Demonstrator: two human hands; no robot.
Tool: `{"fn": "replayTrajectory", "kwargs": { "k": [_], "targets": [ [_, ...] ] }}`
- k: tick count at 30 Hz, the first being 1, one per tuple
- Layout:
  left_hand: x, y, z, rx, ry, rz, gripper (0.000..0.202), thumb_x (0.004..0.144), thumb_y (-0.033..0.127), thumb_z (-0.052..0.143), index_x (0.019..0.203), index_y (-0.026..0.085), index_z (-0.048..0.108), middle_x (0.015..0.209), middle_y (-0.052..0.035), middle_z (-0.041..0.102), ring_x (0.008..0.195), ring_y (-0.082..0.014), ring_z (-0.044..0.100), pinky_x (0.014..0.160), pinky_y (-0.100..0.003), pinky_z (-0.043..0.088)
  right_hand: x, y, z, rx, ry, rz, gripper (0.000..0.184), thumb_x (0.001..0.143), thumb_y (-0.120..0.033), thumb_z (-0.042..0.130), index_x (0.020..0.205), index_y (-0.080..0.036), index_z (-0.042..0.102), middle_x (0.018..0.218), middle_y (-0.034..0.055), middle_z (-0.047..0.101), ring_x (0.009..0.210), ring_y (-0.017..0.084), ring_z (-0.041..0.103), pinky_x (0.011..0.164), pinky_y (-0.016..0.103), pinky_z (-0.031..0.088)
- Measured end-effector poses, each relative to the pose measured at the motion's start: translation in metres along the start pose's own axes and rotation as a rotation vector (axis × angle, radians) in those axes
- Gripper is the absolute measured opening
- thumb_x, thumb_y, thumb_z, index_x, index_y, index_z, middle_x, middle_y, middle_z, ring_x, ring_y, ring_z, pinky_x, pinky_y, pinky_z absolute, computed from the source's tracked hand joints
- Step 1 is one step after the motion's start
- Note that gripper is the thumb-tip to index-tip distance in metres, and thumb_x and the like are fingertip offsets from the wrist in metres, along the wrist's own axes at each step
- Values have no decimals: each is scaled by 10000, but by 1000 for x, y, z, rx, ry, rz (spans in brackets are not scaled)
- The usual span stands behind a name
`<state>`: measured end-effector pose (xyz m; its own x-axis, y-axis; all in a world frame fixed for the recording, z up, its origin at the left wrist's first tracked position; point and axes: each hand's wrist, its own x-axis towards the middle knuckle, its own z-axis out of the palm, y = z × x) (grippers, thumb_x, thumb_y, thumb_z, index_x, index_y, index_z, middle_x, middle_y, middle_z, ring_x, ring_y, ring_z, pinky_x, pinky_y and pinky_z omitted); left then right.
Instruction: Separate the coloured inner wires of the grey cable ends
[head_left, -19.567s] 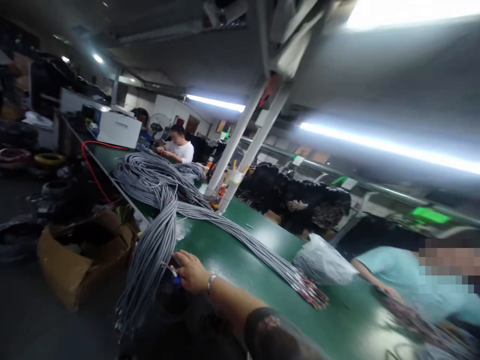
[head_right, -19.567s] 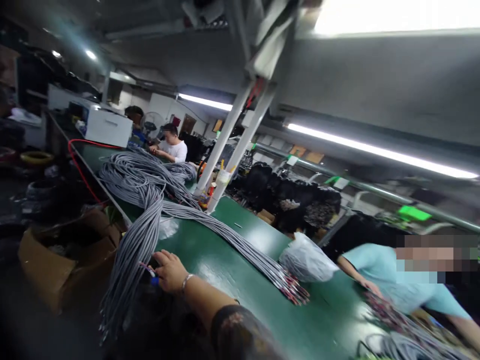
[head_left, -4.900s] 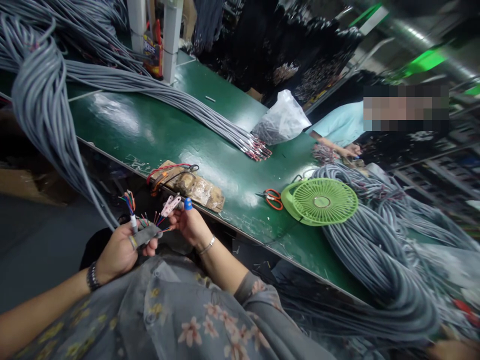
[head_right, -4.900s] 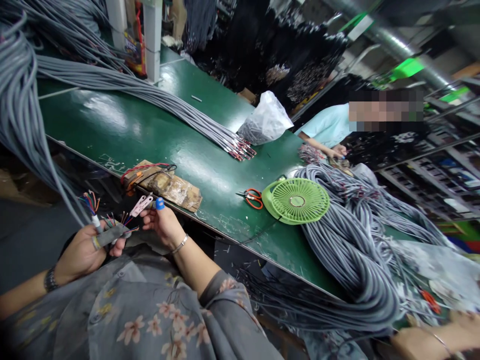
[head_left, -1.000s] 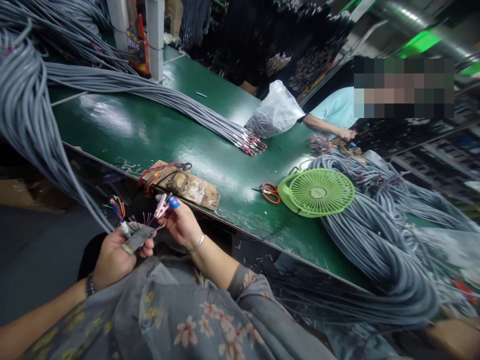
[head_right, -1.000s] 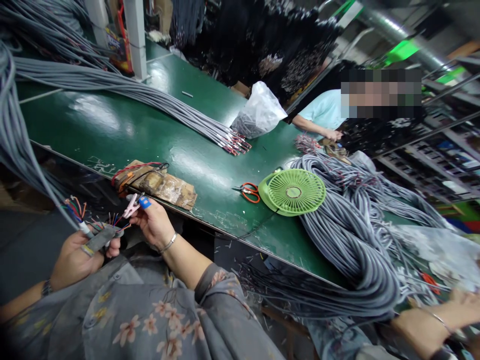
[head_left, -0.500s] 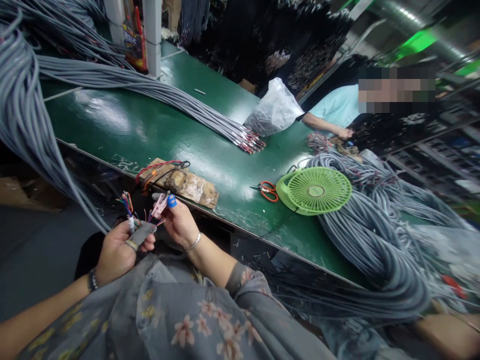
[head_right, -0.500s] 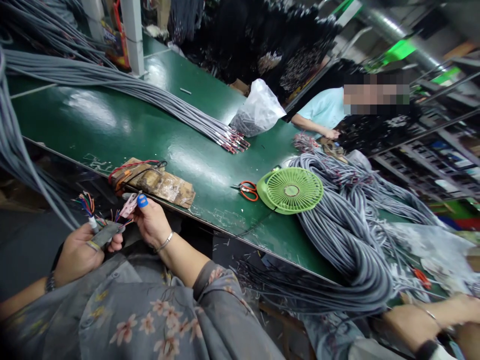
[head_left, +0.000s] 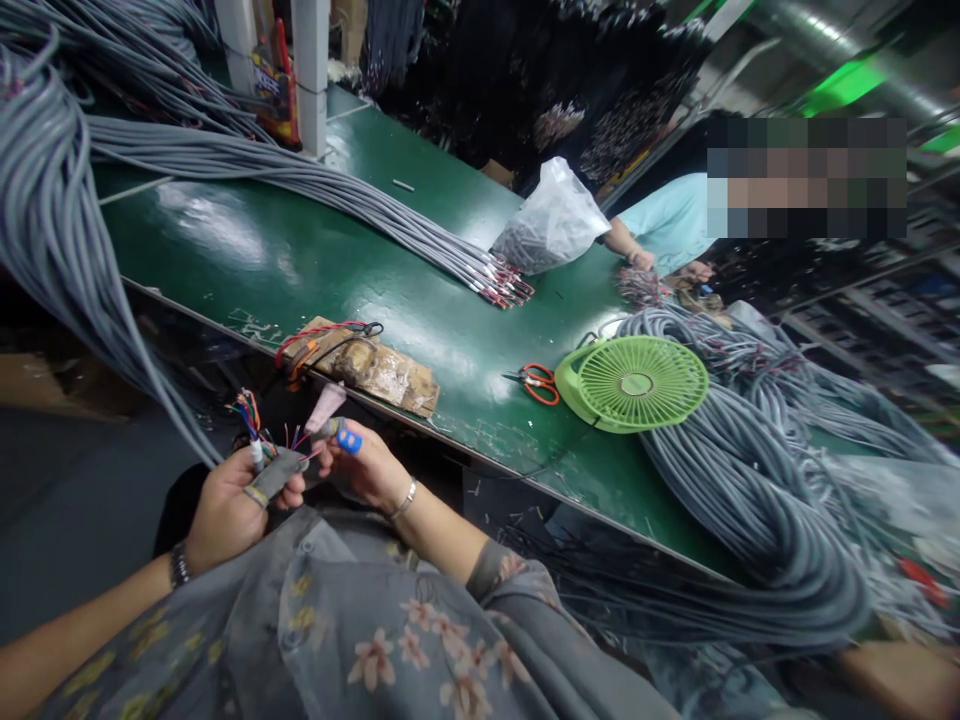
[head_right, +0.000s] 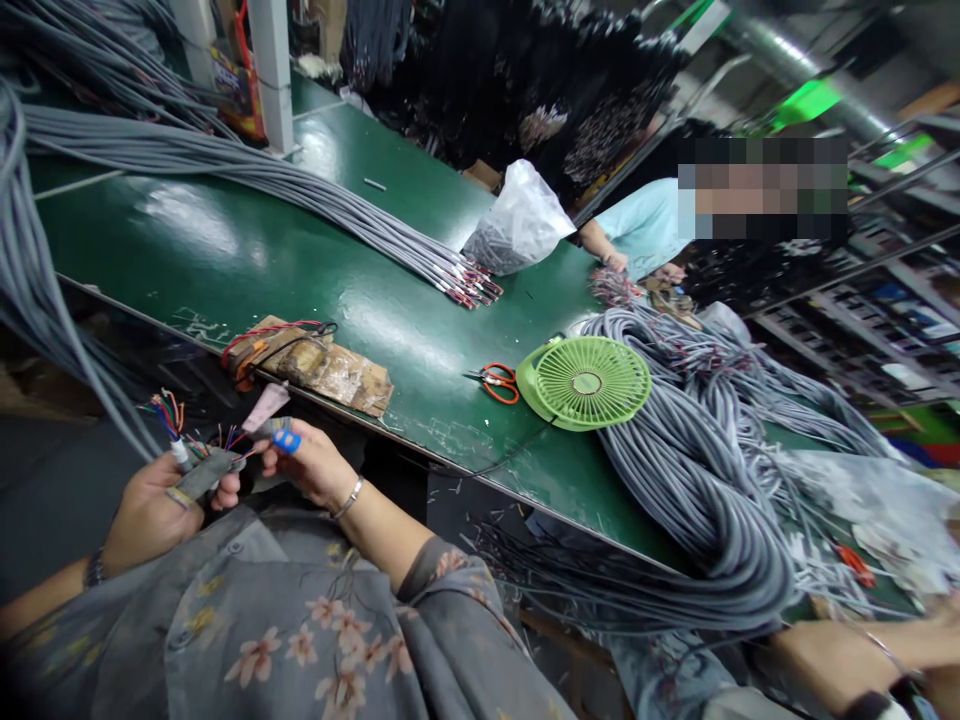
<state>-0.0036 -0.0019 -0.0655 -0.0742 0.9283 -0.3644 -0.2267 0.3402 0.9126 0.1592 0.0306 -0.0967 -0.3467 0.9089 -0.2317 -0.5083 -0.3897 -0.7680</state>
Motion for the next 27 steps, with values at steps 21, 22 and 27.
{"fn": "replayTrajectory", "kwargs": {
  "k": [21,22,27],
  "targets": [
    [-3,21,9,18,-43,-129,334,415,372,941,585,194,715,483,-16,717,425,-153,621,465,-258,513,-11,-7,12,-350,56,-111,405,692,-528,893,796,-192,692,737,-8,676,664,134,577,718,306,503],
    [-4,21,10,-20,-5,-134,332,406,349,938,594,193,714,482,-10,718,427,-150,620,469,-258,514,-10,-5,12,-336,63,-101,413,690,-534,894,798,-193,688,731,-8,671,655,133,570,700,303,496],
    [-2,18,12,-142,67,-117,299,425,278,902,636,190,708,491,3,714,427,-137,607,464,-258,499,-8,0,12,-242,80,-63,481,667,-611,892,788,-206,662,701,-9,643,625,135,540,635,296,467]
  ]
}}
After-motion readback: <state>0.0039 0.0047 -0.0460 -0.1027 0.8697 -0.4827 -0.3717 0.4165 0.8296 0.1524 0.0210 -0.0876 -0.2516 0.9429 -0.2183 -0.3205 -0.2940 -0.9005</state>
